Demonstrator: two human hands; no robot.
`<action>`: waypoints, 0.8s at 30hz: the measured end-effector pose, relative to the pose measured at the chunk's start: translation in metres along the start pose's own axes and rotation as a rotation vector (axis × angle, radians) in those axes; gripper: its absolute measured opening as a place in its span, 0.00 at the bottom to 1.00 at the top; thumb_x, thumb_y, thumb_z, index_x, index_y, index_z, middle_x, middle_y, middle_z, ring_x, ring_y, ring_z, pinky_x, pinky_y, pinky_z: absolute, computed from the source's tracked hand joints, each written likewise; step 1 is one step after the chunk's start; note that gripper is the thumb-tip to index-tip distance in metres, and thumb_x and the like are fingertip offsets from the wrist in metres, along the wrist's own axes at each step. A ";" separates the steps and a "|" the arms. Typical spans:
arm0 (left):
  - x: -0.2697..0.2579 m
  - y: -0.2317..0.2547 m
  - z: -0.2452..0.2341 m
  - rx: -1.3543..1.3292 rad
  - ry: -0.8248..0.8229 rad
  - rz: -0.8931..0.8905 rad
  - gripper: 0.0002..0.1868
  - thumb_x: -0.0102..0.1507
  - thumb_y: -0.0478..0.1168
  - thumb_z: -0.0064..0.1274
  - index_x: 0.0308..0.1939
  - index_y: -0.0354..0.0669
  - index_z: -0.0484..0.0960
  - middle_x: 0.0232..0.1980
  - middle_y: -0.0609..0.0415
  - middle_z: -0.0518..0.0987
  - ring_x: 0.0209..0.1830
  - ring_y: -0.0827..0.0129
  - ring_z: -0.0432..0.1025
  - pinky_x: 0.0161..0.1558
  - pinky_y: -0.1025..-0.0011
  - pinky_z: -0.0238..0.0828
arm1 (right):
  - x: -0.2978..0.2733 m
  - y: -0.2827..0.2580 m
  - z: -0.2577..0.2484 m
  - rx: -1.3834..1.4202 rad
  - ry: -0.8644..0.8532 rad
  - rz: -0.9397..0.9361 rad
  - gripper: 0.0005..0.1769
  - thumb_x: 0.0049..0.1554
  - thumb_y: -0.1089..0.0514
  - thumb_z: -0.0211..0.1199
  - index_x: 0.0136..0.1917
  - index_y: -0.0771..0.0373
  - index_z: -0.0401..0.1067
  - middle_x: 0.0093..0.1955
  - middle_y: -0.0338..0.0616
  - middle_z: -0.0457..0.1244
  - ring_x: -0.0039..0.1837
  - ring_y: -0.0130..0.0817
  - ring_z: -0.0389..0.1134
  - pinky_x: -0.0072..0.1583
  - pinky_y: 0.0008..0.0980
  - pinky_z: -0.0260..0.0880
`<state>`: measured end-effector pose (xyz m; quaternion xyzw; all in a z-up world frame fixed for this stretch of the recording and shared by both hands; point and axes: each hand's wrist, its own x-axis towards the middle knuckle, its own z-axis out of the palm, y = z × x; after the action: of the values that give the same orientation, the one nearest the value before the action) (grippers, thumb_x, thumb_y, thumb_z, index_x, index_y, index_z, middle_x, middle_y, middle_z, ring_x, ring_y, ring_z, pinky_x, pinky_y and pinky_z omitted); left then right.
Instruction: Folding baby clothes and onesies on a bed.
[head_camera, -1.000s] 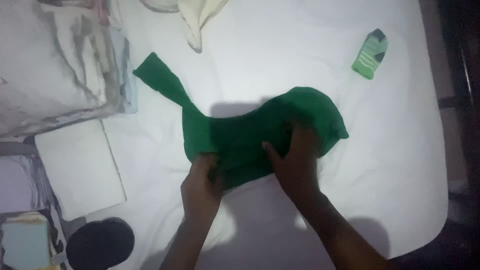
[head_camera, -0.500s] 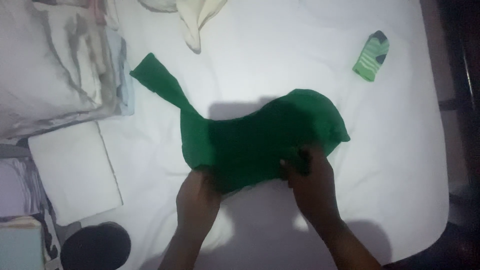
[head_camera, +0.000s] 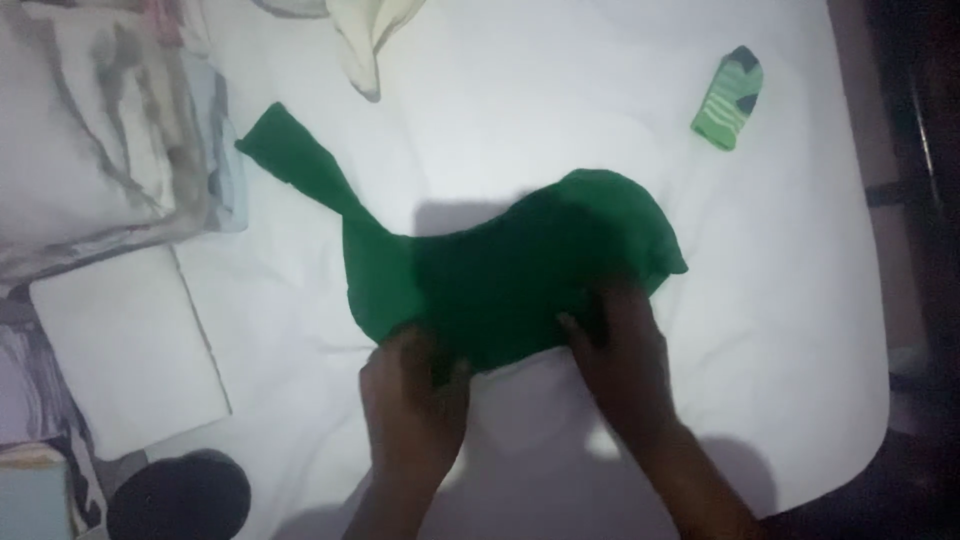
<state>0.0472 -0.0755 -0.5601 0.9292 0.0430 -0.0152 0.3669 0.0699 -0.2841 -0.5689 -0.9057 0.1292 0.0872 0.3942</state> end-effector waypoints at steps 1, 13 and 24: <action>0.002 0.003 0.000 0.002 -0.002 -0.003 0.18 0.50 0.36 0.62 0.42 0.35 0.77 0.40 0.42 0.76 0.40 0.52 0.73 0.42 0.55 0.68 | 0.001 0.004 -0.004 0.001 -0.004 0.002 0.32 0.55 0.58 0.66 0.69 0.65 0.59 0.61 0.55 0.64 0.59 0.51 0.70 0.57 0.47 0.73; 0.017 -0.025 0.005 0.118 -0.288 -0.220 0.15 0.58 0.45 0.67 0.32 0.38 0.78 0.32 0.43 0.79 0.33 0.53 0.73 0.37 0.54 0.71 | 0.019 0.010 -0.030 -0.474 -0.218 -0.033 0.06 0.55 0.54 0.67 0.44 0.56 0.78 0.40 0.43 0.69 0.45 0.41 0.68 0.56 0.47 0.56; 0.025 -0.018 -0.001 0.090 0.023 -0.197 0.23 0.57 0.44 0.64 0.52 0.38 0.75 0.43 0.41 0.77 0.43 0.49 0.72 0.46 0.52 0.68 | 0.010 0.001 0.002 -0.067 0.226 -0.246 0.14 0.59 0.63 0.61 0.59 0.64 0.69 0.62 0.53 0.60 0.64 0.52 0.64 0.66 0.49 0.66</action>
<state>0.0701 -0.0605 -0.5731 0.9361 0.1375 -0.0426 0.3209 0.0786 -0.2848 -0.5733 -0.9314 0.0580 -0.0595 0.3543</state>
